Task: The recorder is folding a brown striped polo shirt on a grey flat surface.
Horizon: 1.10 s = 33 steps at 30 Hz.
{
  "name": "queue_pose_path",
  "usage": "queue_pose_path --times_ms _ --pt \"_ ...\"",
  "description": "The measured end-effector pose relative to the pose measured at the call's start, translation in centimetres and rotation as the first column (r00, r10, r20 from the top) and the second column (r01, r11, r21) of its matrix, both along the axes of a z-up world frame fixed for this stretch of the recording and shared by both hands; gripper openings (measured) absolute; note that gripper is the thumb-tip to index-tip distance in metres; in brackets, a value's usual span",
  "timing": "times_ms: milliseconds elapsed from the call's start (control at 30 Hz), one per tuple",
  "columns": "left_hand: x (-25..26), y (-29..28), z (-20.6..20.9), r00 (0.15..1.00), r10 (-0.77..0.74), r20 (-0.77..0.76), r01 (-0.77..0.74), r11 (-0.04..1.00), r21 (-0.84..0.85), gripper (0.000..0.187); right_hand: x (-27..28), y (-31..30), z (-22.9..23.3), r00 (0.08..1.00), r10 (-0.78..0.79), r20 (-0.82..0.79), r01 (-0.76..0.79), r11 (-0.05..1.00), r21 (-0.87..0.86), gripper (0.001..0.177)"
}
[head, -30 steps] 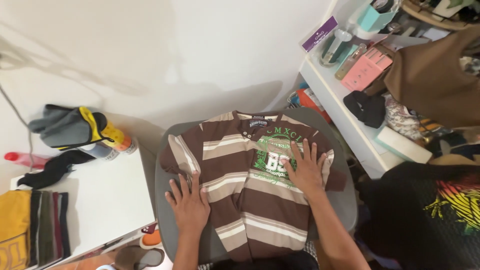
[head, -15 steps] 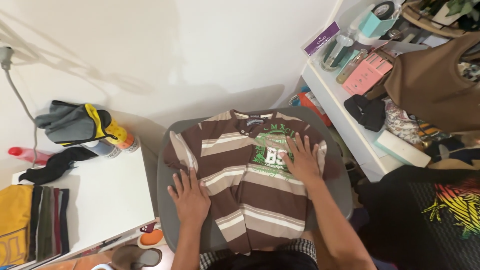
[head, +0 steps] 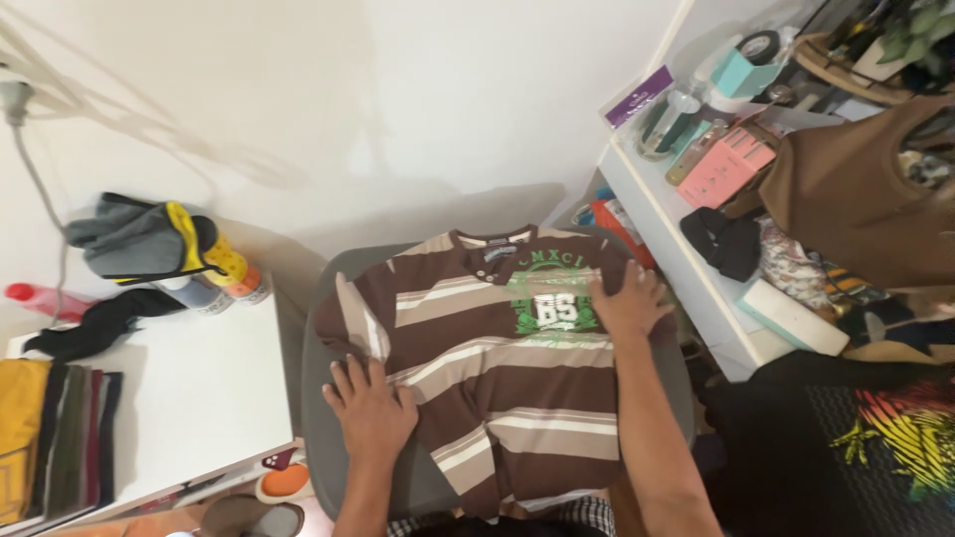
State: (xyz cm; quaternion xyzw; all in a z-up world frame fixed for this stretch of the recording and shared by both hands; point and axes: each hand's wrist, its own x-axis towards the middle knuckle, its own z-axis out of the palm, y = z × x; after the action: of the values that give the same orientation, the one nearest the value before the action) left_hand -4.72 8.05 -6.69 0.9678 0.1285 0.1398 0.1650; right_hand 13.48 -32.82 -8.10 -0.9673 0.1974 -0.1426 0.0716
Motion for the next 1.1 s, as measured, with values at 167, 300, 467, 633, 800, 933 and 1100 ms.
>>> queue_pose_path --times_ms 167,300,467,633,800,933,1100 --pt "-0.6 0.4 0.6 1.000 0.001 -0.016 -0.001 1.000 0.015 0.065 -1.2 0.7 0.9 0.997 -0.004 -0.073 0.010 0.997 0.073 0.097" --pt "-0.8 0.6 0.2 1.000 -0.018 0.001 0.018 1.000 0.002 0.065 -2.8 0.7 2.1 0.992 -0.008 -0.127 0.022 0.994 0.104 0.097" --pt "-2.7 0.8 -0.1 0.999 -0.042 -0.019 0.043 0.999 0.023 0.063 -6.4 0.4 1.9 0.992 -0.028 -0.120 0.034 0.998 0.043 0.091" --pt "-3.3 -0.7 3.0 0.995 -0.050 0.087 0.042 0.995 0.089 0.062 -5.6 0.9 -0.7 0.977 0.206 -0.050 -0.212 0.960 -0.181 0.062" --pt "-1.1 -3.6 5.7 0.977 -0.133 0.169 0.085 0.960 0.267 0.051 -2.9 3.7 0.5 0.895 0.444 -0.029 -0.445 0.891 -0.088 0.046" --pt "1.3 -3.4 5.1 0.989 -0.132 0.064 0.102 0.933 0.344 0.048 -4.8 4.8 2.3 0.940 0.297 0.166 -0.285 0.954 -0.094 0.055" --pt "4.7 -4.1 3.3 0.961 -0.276 0.036 0.261 0.939 0.225 0.073 -10.7 10.6 6.9 0.845 0.512 -0.154 -0.495 0.858 0.134 0.086"
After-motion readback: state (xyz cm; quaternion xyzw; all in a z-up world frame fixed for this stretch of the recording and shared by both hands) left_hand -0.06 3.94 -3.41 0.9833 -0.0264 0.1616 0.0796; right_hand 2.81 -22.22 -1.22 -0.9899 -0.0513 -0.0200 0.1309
